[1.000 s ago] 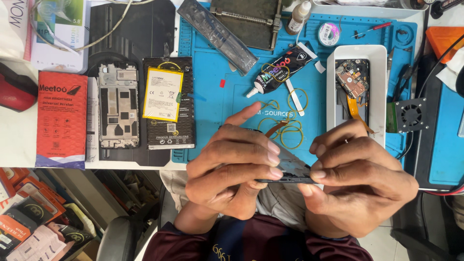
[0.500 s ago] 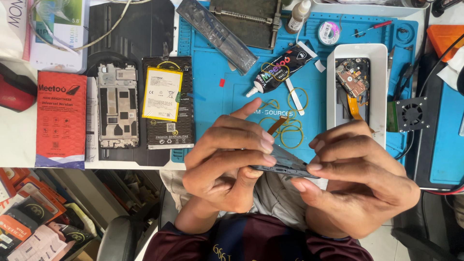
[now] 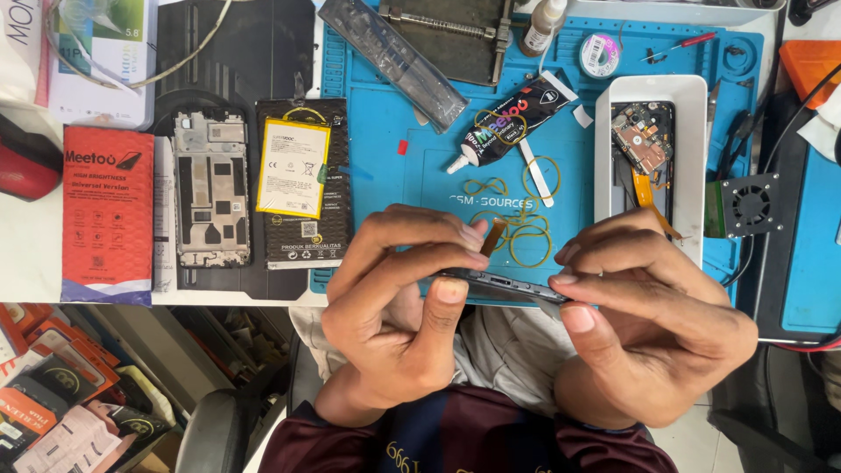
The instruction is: The person handles a new replacement phone screen still in its branded packaging, removes yellow rubber straps and peels the protective film from the panel. They then align the screen's flex cable with a disassembled phone body on the work mat and press the screen into place, working over a blue repair mat with a battery and adhesive tube nearby.
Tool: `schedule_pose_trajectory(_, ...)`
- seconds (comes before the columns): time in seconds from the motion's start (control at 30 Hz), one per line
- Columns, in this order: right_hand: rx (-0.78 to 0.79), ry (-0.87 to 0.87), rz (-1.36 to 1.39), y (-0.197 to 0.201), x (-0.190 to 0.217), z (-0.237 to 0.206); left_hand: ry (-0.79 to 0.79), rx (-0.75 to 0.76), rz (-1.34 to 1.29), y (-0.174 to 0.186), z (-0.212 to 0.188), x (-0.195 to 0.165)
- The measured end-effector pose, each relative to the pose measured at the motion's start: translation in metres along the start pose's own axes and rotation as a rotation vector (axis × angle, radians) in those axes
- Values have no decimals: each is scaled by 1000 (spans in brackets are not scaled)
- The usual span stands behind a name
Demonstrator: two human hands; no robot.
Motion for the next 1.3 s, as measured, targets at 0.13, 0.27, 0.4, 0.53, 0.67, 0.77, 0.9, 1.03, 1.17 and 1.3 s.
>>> schedule_pose_trajectory(0.13,20,-5,-3,1,0,0,29,4,11,1,-1,-2)
schedule_pose_trajectory(0.27,30,-15,11,0,1,-1,41,-2,5,2,-3,-3)
schedule_pose_trajectory(0.4,28,-19,41,0,1,-1,37,1,7,3,-3,-3)
schedule_pose_trajectory(0.53,31,-15,33,0,2,-2,40,3,12,3,-4,-4)
schedule_pose_trajectory(0.67,31,-3,3,0,4,-2,38,6,20,3,-2,-4)
schedule_pose_trajectory(0.77,28,10,-2,1,4,-1,32,10,31,2,-1,-4)
schedule_pose_trajectory(0.9,36,34,-26,3,5,0,10,6,14,1,2,-5)
schedule_pose_trajectory(1.03,35,43,-37,5,7,1,-34,3,-28,-2,6,-4)
schedule_pose_trajectory(1.17,57,49,-56,8,8,2,-95,24,-30,-2,7,-4)
schedule_pose_trajectory(1.3,93,31,-75,10,9,1,-130,50,-35,-2,4,-2)
Point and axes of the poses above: each hand's wrist, its own z-axis towards the middle knuckle, its own y-axis out of the back of the hand, x = y × z, the point moved 7 cm from there along z, towards the middle knuckle, and after that the axes turned 15 degrees about -z, right-handed, at the moved point
